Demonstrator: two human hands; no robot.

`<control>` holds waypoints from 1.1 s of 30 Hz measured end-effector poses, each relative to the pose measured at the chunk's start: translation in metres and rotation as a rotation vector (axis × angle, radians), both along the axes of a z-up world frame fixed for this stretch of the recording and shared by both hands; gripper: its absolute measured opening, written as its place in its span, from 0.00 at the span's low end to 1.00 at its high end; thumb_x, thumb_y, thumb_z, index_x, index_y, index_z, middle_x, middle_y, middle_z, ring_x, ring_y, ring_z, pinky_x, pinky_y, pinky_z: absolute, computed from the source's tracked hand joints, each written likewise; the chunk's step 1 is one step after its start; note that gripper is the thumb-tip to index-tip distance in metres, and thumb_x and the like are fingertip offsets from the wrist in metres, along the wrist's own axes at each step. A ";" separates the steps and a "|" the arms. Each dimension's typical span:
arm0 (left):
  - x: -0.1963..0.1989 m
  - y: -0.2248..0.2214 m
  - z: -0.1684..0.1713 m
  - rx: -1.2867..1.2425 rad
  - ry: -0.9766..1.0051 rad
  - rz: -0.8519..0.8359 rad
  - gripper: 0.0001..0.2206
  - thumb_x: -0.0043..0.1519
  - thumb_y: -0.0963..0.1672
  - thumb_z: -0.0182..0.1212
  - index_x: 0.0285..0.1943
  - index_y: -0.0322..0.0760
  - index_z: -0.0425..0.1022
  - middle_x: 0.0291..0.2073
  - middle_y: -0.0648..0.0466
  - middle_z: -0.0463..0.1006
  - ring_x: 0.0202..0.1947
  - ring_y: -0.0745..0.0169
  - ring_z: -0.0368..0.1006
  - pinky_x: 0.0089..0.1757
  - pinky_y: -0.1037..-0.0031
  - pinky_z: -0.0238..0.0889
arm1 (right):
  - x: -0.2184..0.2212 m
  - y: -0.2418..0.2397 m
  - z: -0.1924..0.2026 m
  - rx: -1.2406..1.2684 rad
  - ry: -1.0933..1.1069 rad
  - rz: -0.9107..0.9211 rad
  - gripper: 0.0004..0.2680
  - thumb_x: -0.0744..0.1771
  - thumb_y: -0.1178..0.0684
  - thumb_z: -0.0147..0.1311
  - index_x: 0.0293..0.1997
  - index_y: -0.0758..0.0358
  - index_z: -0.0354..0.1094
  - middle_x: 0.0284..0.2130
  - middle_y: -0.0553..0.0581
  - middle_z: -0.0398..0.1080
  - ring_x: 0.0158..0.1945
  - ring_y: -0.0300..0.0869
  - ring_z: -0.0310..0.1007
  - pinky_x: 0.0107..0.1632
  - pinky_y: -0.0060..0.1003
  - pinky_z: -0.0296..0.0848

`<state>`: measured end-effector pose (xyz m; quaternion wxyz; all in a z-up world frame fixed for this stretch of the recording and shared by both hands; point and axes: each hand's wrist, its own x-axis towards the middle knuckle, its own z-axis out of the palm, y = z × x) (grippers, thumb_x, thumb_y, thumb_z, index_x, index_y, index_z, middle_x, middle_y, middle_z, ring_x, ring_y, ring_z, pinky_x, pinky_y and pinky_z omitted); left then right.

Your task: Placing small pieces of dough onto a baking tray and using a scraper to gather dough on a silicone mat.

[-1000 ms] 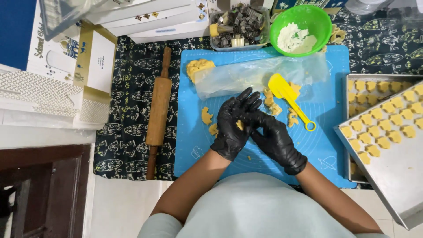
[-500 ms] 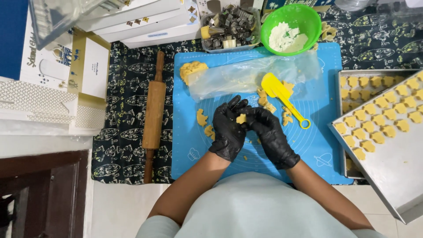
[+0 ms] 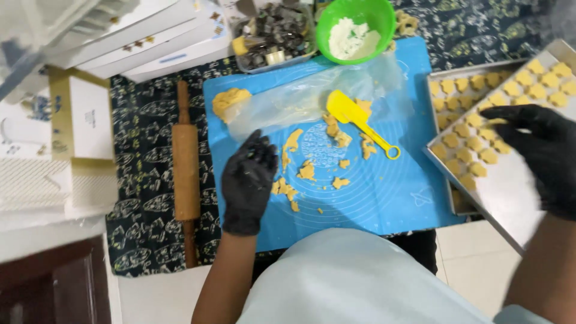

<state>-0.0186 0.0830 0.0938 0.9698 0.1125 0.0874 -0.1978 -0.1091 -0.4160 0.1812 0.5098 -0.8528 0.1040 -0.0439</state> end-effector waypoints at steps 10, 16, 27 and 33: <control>0.001 0.026 -0.018 -0.007 -0.064 0.037 0.25 0.70 0.44 0.54 0.76 0.25 0.60 0.60 0.36 0.73 0.60 0.35 0.71 0.59 0.52 0.67 | -0.053 -0.057 -0.024 -0.444 0.720 0.149 0.12 0.60 0.55 0.71 0.47 0.53 0.85 0.47 0.47 0.86 0.52 0.38 0.83 0.61 0.35 0.75; -0.001 0.018 -0.023 -0.080 -0.082 -0.013 0.24 0.72 0.43 0.50 0.76 0.24 0.58 0.61 0.35 0.73 0.60 0.34 0.71 0.58 0.50 0.68 | -0.057 -0.051 -0.044 0.480 0.727 -0.342 0.16 0.70 0.76 0.32 0.67 0.88 0.54 0.59 0.87 0.63 0.62 0.72 0.63 0.65 0.62 0.62; -0.003 0.021 -0.022 0.031 -0.108 0.029 0.24 0.69 0.42 0.55 0.73 0.22 0.62 0.58 0.37 0.75 0.57 0.37 0.72 0.57 0.53 0.70 | -0.076 -0.084 -0.091 0.052 0.674 -0.021 0.17 0.65 0.66 0.49 0.63 0.71 0.65 0.55 0.71 0.72 0.57 0.58 0.73 0.63 0.51 0.71; -0.004 0.027 -0.032 0.257 -0.117 0.093 0.24 0.68 0.45 0.55 0.71 0.25 0.66 0.57 0.38 0.76 0.56 0.40 0.73 0.55 0.57 0.69 | -0.094 -0.056 -0.059 -0.603 0.402 0.150 0.10 0.66 0.51 0.60 0.52 0.55 0.80 0.51 0.50 0.80 0.53 0.41 0.79 0.58 0.38 0.74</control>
